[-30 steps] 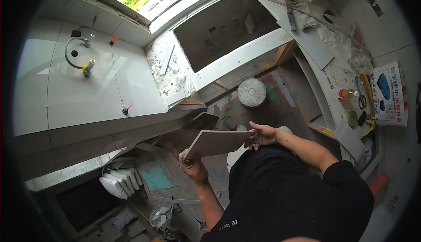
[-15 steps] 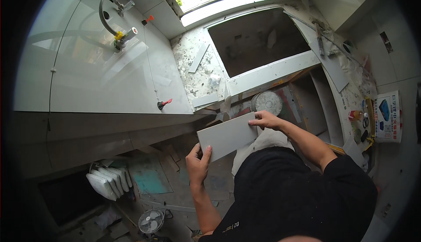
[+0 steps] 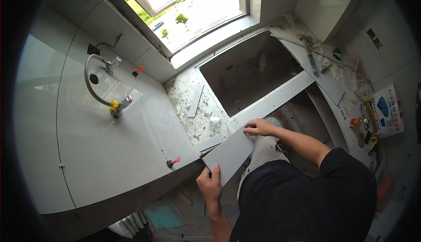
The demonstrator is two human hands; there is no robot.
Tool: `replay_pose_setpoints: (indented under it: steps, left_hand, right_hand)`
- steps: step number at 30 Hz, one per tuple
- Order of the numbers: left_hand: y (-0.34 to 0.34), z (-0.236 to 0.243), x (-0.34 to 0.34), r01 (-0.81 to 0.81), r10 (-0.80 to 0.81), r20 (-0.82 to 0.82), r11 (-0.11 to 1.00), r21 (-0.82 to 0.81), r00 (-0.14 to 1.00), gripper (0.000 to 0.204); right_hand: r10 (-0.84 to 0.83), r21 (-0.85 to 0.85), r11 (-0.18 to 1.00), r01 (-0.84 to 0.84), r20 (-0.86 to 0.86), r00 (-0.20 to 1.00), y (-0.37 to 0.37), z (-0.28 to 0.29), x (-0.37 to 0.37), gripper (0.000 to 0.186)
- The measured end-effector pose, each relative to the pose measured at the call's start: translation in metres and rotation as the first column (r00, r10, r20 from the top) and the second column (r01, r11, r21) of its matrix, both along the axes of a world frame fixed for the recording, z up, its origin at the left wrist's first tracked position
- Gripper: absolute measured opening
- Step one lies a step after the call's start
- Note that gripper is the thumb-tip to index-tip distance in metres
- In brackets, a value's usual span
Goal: Apply mortar to ceramic tiles and install them on a wall surface.
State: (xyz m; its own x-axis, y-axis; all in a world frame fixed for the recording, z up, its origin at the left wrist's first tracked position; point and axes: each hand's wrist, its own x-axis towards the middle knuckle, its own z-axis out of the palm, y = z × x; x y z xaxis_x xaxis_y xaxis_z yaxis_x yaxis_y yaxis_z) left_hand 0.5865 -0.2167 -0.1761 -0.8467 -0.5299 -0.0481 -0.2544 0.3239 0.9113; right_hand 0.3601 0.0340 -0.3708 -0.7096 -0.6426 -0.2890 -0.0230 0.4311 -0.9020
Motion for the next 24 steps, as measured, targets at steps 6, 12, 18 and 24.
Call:
replay_pose_setpoints:
  steps: [6,12,18,24]
  left_hand:
    - [-0.033,0.044,-0.174,0.035,-0.011,0.118,0.979,-0.202,0.993,0.045]
    - [-0.078,0.064,-0.407,0.131,0.010,0.249,0.831,-0.540,0.968,0.052]
    - [-0.158,0.073,-0.561,0.259,0.053,0.375,0.636,-0.727,0.925,0.042]
    - [-0.249,0.082,-0.666,0.493,0.152,0.618,0.472,-0.731,0.771,0.049]
  right_hand:
    - [-0.267,0.155,0.860,0.486,-0.675,0.687,0.063,-0.066,-0.102,0.042]
    - [-0.216,0.247,0.706,0.663,-0.817,0.534,0.152,-0.136,-0.162,0.049]
    - [-0.252,0.242,0.703,0.669,-0.795,0.552,0.157,-0.146,-0.167,0.040]
    - [-0.281,0.226,0.704,0.673,-0.782,0.556,0.153,-0.145,-0.173,0.038]
